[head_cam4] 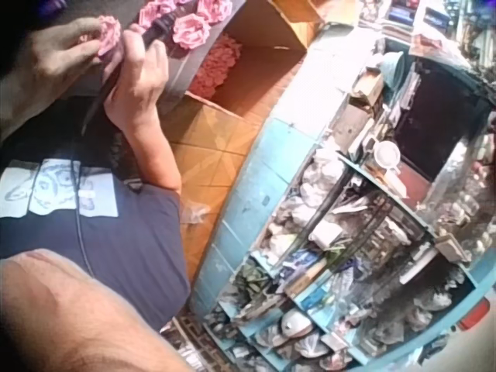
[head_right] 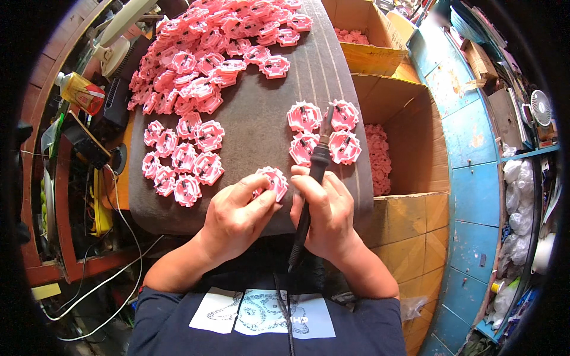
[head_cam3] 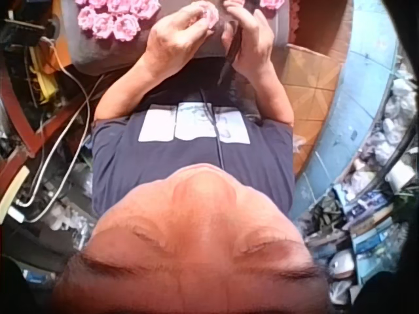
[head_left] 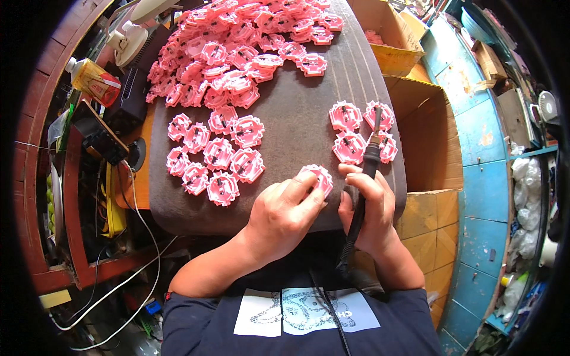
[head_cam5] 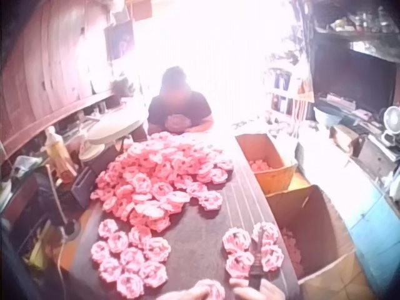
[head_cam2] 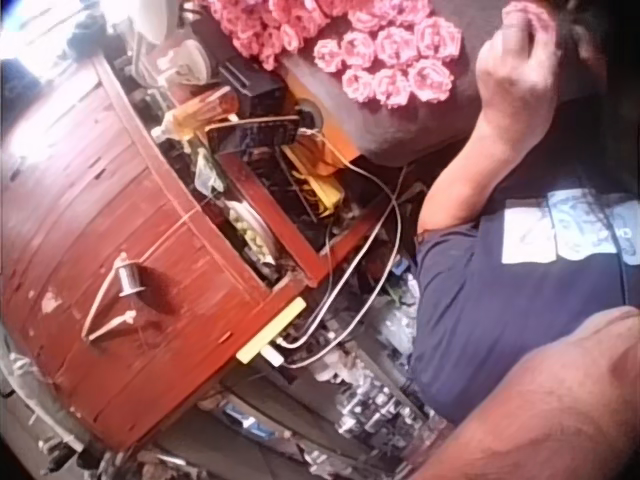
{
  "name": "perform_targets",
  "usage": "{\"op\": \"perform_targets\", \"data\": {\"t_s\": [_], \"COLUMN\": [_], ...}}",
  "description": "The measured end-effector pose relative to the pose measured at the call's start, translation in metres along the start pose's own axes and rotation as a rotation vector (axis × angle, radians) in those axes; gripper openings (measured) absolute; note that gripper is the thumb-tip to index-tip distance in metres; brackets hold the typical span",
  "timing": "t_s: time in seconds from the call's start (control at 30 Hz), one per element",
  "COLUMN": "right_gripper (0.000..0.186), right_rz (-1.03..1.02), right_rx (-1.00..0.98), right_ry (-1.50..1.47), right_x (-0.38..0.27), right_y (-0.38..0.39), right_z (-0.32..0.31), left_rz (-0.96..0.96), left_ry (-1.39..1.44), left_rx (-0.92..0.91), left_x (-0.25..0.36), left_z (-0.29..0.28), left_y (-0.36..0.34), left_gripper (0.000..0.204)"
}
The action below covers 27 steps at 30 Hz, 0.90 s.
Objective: The person uses a soldering iron to attach small black components to pink plastic pieces on a workbench. They handle each piece individually, apply solder, and place the finished items into a cardboard box.
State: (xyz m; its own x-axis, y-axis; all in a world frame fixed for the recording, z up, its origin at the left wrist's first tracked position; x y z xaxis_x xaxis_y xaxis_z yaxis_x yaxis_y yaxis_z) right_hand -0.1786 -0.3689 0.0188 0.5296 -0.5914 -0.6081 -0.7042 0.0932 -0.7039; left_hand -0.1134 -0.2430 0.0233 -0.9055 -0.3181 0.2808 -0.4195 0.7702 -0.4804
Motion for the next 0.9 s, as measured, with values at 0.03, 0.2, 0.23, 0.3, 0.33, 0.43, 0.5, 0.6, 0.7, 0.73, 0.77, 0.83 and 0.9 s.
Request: {"op": "perform_targets", "data": {"t_s": [0.03,0.2,0.23,0.3,0.33,0.43,0.5,0.6,0.7,0.73,0.77,0.83,0.9], "right_gripper": [0.055,0.05,0.05,0.049,0.049,0.048,0.048,0.047,0.046,0.046,0.046,0.046,0.045], "right_rz": [-0.016,0.049,0.048,0.068,0.077,0.063,0.056,0.052,0.044,0.039,0.018,0.023,0.024], "right_rx": [-0.006,-0.099,-0.12,-0.104,-0.097,-0.084,-0.062,-0.042,-0.069,-0.085,-0.066,-0.076,-0.081], "right_ry": [-0.006,0.017,0.02,0.019,0.02,0.048,0.058,0.07,0.079,0.078,0.083,0.019,-0.025], "right_x": [0.0,0.0,0.001,0.0,0.0,-0.001,-0.001,-0.001,-0.003,-0.004,-0.006,-0.007,-0.009], "right_y": [0.002,0.002,0.002,0.003,0.004,0.006,0.009,0.014,0.012,0.009,0.008,0.008,0.008], "right_z": [0.002,0.006,0.008,0.005,0.004,0.005,0.004,0.006,0.009,0.011,0.01,0.009,0.009], "left_rz": [0.02,0.13,0.127,0.113,0.101,-0.002,-0.066,-0.079,-0.086,-0.084,-0.079,-0.071,-0.054], "left_ry": [0.033,0.137,0.134,0.097,0.065,0.041,0.079,0.039,0.04,0.042,0.057,0.085,0.088], "left_rx": [-0.033,-0.104,-0.1,-0.1,-0.101,-0.043,-0.018,0.021,0.032,0.022,0.028,0.04,0.035], "left_x": [0.001,0.001,0.0,-0.002,-0.003,-0.003,-0.001,-0.002,-0.003,-0.004,-0.004,-0.004,-0.005], "left_z": [0.001,-0.005,-0.005,-0.007,-0.008,-0.01,-0.01,-0.002,0.001,0.001,0.001,-0.001,-0.002], "left_y": [0.002,0.008,0.007,0.007,0.008,0.008,0.009,0.012,0.012,0.012,0.012,0.011,0.011], "left_gripper": [0.028,0.031,0.032,0.034,0.035,0.04,0.044,0.042,0.035,0.033,0.032,0.03,0.03]}}
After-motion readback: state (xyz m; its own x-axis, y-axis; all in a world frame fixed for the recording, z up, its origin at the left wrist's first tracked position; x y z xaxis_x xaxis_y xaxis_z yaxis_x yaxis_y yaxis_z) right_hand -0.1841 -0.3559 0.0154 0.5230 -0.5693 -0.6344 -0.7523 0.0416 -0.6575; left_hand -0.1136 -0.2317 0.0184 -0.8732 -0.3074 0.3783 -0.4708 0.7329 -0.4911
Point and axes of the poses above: each hand's wrist, its own y-axis away from the middle knuckle, its own z-axis out of the palm, x = y × z, the point moved 9 cm from there along -y, towards the middle knuckle, and after that the axes turned 10 degrees about -y, right-handed, at the moved point
